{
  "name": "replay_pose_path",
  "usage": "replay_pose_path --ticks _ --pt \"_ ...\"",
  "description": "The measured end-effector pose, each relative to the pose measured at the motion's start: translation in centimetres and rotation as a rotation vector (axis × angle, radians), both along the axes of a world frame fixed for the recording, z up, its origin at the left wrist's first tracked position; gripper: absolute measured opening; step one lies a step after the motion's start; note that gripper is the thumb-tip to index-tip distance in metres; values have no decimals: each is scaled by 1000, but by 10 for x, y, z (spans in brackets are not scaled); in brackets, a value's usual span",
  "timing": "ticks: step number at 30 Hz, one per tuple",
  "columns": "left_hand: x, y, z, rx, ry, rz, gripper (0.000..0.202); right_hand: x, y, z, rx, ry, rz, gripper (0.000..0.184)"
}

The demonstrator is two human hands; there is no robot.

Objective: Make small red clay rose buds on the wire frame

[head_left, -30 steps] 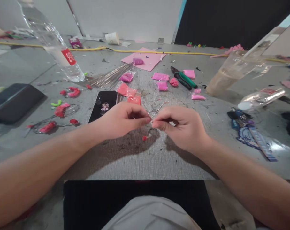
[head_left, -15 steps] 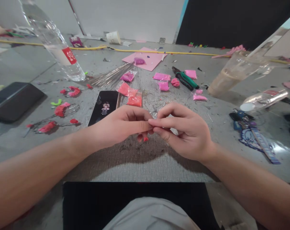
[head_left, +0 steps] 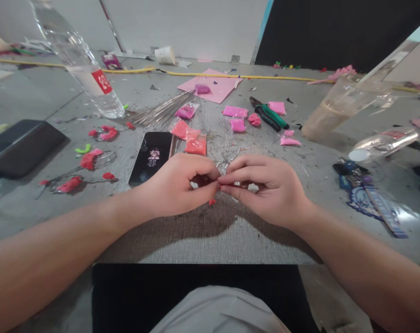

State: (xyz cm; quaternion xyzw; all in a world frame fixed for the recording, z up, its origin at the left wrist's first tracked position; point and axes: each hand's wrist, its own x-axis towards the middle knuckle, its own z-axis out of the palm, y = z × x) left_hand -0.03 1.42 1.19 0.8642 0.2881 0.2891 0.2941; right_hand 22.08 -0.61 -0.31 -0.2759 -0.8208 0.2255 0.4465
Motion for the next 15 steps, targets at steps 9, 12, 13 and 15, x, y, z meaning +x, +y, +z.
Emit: replay_pose_path --ticks 9,12,13,15 --pt "-1 -2 -2 254 46 -5 15 -4 -1 5 -725 221 12 20" --pt "1 -4 -2 226 46 38 18 -5 3 6 -868 319 57 28" --pt "1 -5 -2 203 44 56 18 -4 4 6 -889 344 64 30" --pt "2 -5 0 147 44 97 18 -4 6 4 -906 385 70 33"
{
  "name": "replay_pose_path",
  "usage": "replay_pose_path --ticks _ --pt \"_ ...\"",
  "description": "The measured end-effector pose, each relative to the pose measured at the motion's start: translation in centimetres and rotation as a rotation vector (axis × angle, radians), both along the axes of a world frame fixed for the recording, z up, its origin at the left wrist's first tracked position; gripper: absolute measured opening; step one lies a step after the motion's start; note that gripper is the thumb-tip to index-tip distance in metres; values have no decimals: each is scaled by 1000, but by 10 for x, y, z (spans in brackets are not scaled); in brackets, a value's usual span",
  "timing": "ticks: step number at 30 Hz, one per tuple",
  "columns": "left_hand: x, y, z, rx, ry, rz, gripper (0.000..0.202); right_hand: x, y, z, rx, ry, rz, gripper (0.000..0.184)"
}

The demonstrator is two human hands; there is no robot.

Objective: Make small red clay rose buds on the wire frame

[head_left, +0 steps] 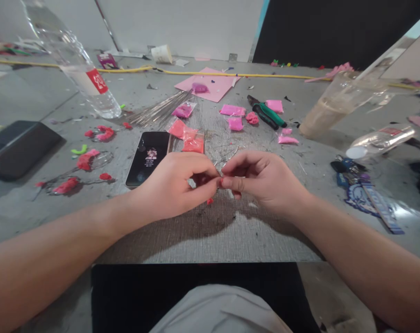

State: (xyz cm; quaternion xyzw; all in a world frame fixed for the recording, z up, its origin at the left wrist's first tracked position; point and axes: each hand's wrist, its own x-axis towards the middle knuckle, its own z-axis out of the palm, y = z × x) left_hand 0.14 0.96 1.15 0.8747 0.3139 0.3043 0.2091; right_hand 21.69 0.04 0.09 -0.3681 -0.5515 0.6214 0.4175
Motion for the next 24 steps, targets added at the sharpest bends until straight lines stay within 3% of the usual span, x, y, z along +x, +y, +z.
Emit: replay_pose_path --ticks 6,9,13,24 --pt "-4 14 4 -115 14 12 18 3 4 -5 77 28 -17 32" --pt "-12 25 4 -102 140 -182 14 5 5 -4 142 12 -26 28" --pt "-19 32 0 -40 409 -379 30 6 6 -4 189 -5 -52 26" --pt "-17 31 -11 -73 417 -453 21 7 5 -4 170 -42 -41 24"
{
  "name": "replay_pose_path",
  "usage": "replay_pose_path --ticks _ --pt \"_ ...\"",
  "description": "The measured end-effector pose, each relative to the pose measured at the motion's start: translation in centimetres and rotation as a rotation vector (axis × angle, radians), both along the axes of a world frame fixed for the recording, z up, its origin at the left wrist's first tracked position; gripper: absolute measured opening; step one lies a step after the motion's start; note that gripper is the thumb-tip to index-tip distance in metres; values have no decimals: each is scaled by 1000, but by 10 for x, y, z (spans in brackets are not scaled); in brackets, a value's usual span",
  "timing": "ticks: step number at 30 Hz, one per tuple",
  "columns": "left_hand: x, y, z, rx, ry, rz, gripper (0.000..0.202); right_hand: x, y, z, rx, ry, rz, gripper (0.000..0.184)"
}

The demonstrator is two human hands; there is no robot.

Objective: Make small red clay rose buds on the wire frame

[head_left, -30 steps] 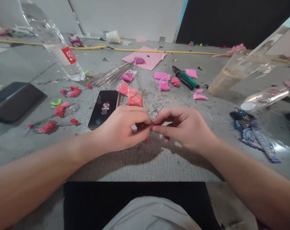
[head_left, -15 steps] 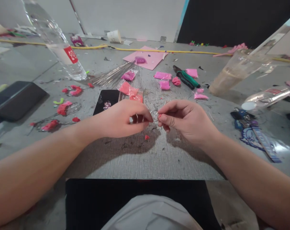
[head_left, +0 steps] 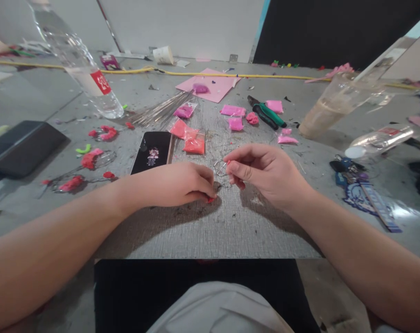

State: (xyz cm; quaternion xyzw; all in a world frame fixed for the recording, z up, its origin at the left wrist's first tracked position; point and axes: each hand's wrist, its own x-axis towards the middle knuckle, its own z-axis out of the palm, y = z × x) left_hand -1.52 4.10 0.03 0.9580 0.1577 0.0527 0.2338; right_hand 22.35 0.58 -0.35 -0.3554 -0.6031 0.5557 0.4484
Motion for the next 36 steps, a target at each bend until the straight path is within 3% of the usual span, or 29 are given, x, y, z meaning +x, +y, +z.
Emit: replay_pose_path --ticks 5,12,17,21,27,36 --pt "0 3 4 -121 -94 35 18 1 -3 7 -33 75 -19 12" --pt "2 -2 12 -537 -536 383 7 3 -7 11 92 118 -116 11" --pt "6 -10 4 -829 -714 400 18 0 -21 11 235 50 -100 10" --pt "9 -16 1 -1008 -786 347 13 -2 -30 15 404 -101 -31 12" --pt "10 -23 3 -1046 -778 345 10 -6 -32 18 669 -268 -28 13" --pt "14 -27 7 -832 -810 408 10 -9 -32 13 863 -381 -145 13"
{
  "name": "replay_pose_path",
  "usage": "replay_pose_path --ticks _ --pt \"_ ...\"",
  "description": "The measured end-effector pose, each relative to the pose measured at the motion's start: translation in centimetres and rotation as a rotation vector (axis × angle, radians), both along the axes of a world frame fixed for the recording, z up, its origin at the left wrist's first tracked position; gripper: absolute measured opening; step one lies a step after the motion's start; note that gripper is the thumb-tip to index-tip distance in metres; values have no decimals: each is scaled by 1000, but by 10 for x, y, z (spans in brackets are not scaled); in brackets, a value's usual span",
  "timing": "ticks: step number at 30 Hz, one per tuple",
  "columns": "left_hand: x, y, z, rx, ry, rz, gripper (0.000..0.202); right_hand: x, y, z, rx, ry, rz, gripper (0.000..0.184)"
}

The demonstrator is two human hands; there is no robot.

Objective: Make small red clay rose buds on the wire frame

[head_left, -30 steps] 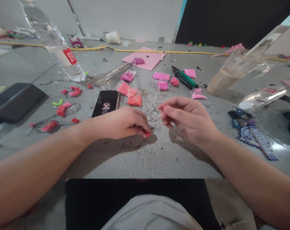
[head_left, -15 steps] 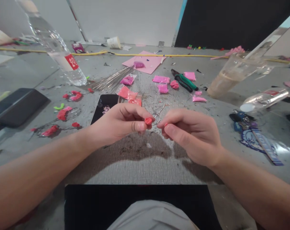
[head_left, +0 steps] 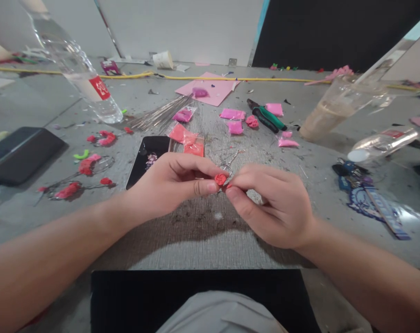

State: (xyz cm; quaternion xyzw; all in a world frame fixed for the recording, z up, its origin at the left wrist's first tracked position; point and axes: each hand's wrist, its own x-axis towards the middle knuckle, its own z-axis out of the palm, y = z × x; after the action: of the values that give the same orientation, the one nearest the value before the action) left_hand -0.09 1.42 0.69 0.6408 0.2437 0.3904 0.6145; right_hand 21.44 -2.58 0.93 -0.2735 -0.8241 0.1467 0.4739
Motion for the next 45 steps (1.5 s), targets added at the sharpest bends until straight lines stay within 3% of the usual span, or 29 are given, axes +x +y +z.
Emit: replay_pose_path --ticks 22,38,45 --pt "-1 -4 -2 -9 -12 -11 9 -2 -2 -2 48 -32 -39 16" --pt "-2 -2 1 124 5 -33 14 -2 -1 -3 -19 2 7 16" --pt "-6 0 -1 188 16 -103 17 -2 -1 -4 6 -25 -3 21"
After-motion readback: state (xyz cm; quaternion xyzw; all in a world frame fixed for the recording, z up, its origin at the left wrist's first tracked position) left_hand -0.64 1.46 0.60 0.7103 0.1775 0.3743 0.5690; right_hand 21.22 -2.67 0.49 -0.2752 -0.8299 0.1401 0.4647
